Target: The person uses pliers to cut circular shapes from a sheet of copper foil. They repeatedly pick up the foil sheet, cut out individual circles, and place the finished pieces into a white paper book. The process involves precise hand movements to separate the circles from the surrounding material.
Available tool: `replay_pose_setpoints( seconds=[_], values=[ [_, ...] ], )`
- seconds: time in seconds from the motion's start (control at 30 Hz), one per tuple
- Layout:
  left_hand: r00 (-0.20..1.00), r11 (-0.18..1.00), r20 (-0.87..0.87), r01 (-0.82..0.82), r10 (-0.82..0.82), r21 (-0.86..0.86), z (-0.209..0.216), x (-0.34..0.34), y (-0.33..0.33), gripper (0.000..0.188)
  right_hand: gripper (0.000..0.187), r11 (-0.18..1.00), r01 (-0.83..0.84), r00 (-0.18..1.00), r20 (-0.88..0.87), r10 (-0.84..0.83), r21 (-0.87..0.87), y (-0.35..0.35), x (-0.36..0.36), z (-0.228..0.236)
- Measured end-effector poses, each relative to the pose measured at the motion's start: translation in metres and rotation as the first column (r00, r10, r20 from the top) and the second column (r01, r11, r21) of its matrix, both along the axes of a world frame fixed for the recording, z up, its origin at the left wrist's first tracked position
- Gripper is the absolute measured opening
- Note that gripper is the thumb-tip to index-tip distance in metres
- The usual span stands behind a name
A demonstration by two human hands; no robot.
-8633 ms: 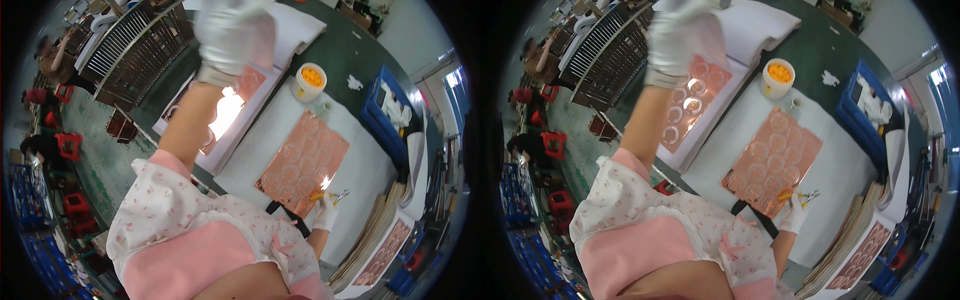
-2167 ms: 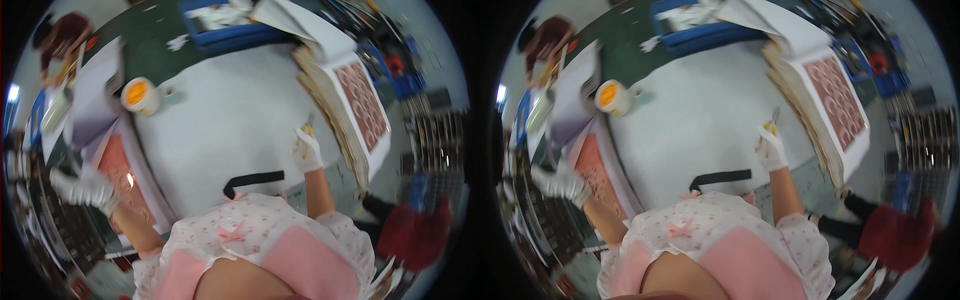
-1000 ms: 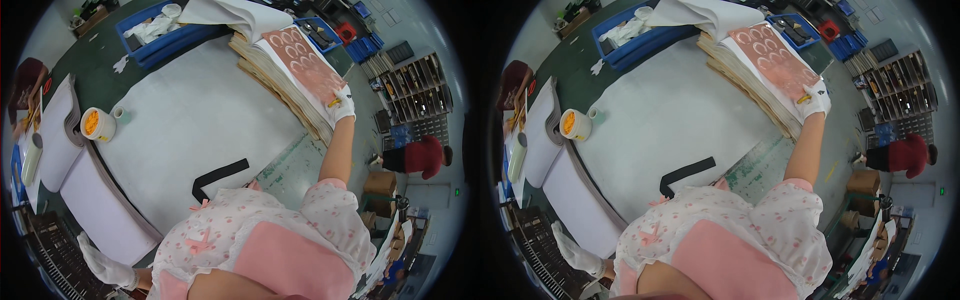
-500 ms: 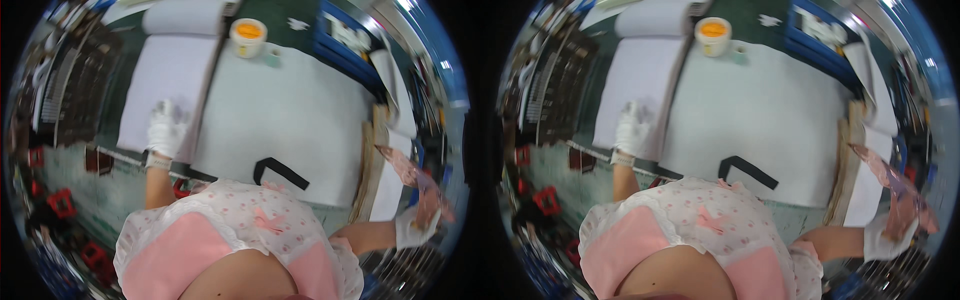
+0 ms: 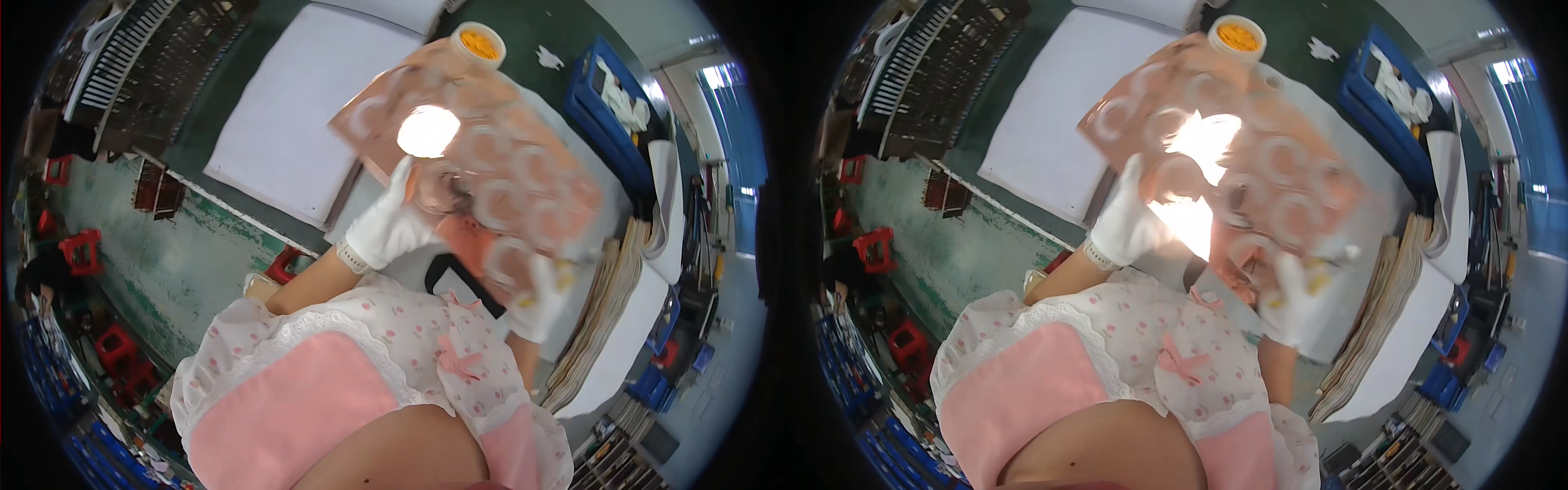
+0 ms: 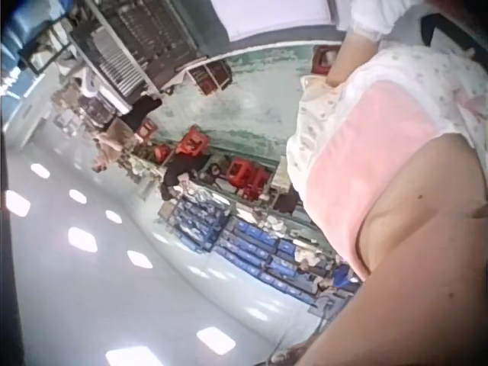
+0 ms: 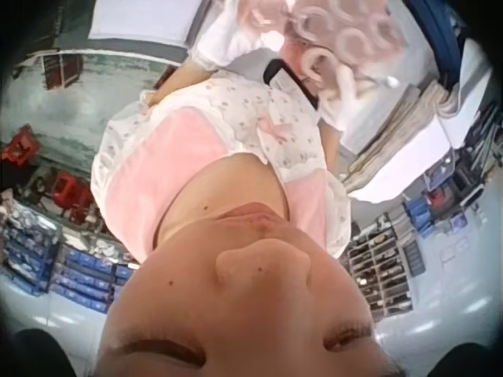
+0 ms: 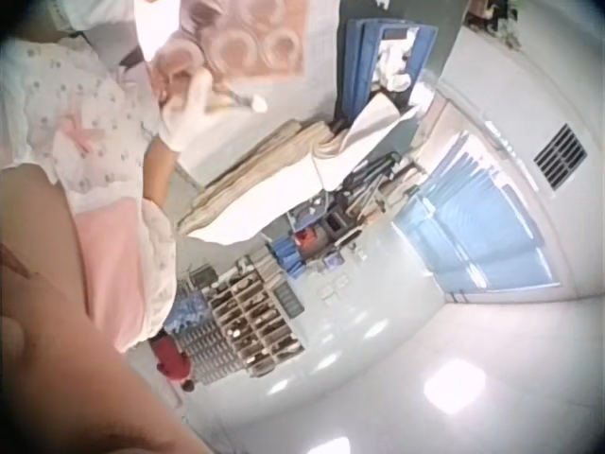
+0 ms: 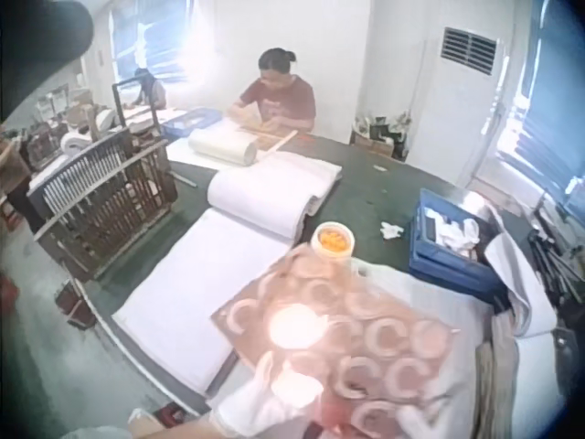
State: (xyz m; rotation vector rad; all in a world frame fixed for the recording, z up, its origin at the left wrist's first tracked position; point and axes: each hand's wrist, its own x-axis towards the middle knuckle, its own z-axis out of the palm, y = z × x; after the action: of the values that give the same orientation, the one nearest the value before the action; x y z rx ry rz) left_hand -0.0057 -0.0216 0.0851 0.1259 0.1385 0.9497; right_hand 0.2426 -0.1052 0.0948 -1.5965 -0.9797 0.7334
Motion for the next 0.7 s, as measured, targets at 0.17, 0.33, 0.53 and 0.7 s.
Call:
replay_pose_setpoints(
  seconds=[0.17,0.33,0.53,0.7],
  values=[
    [0.983,0.942,-0.183,-0.062,0.001,-0.331,-0.076,-0.002,0.003,0.03,0.021,0.88,-0.15,0.833,-0.538,-0.133,-0.451,-0.022,-0.029,-0.049],
    [0.967,0.917,-0.255,-0.12,0.021,-0.38,-0.097,-0.008,-0.003,0.029,0.027,0.79,-0.154,0.899,-0.417,-0.138,-0.594,-0.03,0.011,-0.061],
    [0.964,0.945,-0.266,-0.088,0.001,-0.315,-0.098,-0.015,-0.003,0.031,0.031,0.679,-0.181,0.983,-0.16,0.095,-0.712,-0.001,0.053,-0.067],
    [0.967,0.91,-0.255,-0.117,0.013,-0.398,-0.079,-0.015,-0.005,0.027,0.035,0.456,-0.333,0.922,-0.183,0.341,-0.825,0.041,0.069,-0.051]
  ],
)
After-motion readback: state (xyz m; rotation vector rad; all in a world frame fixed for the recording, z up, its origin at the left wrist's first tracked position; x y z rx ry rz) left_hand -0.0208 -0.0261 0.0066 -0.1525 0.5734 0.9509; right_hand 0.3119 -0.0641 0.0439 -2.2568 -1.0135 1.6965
